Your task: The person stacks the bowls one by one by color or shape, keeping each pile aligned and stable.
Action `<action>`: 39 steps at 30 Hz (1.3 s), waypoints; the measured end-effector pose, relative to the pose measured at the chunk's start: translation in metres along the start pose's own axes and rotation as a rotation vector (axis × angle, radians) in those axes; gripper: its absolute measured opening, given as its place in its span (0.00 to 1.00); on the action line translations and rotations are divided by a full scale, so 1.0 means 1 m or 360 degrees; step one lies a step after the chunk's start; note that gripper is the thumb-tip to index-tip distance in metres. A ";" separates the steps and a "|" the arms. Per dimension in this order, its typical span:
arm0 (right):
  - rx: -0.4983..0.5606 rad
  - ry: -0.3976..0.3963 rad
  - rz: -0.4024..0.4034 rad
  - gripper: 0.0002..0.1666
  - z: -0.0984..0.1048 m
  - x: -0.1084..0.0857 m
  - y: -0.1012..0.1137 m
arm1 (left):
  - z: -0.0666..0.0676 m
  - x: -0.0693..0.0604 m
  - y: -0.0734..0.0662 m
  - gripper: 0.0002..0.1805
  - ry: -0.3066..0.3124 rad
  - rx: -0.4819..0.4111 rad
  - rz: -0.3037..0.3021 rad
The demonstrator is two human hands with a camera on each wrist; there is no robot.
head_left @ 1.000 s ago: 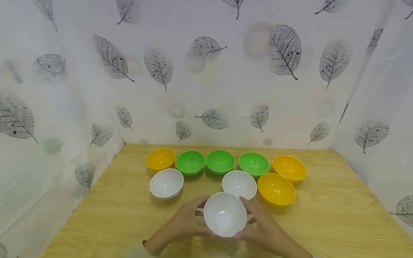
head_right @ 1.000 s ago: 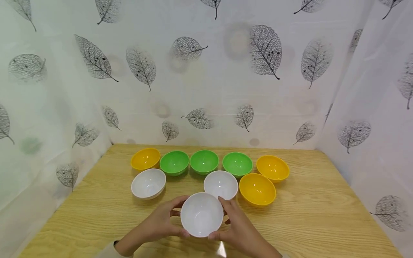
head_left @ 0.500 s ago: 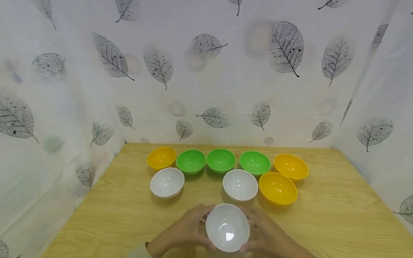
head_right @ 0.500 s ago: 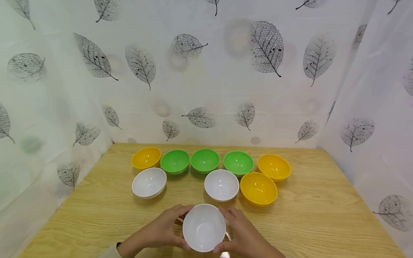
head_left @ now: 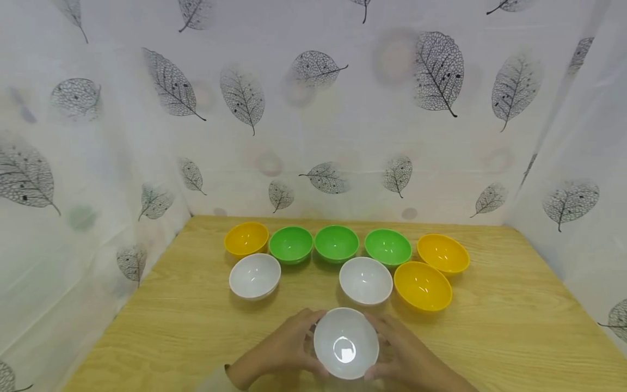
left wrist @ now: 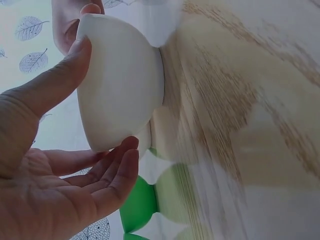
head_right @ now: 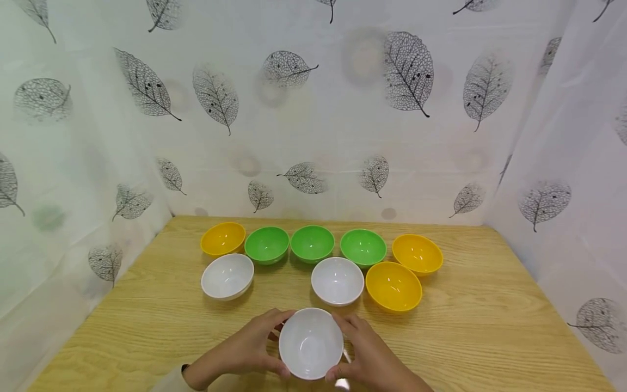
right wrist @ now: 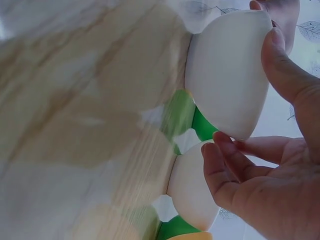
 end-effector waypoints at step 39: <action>0.0471 -0.0845 0.0281 0.07 0.044 0.033 0.061 | 0.117 -0.014 -0.002 0.11 -0.0681 -0.0183 0.0010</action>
Point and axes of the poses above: each hand's wrist, its own x-axis towards the middle knuckle, its own z-axis out of the back of the hand, y = z × x, the point moved 4 cm from there along x, towards the middle knuckle, and after that the axes turned 6 degrees about -y, right-handed, at the moved point
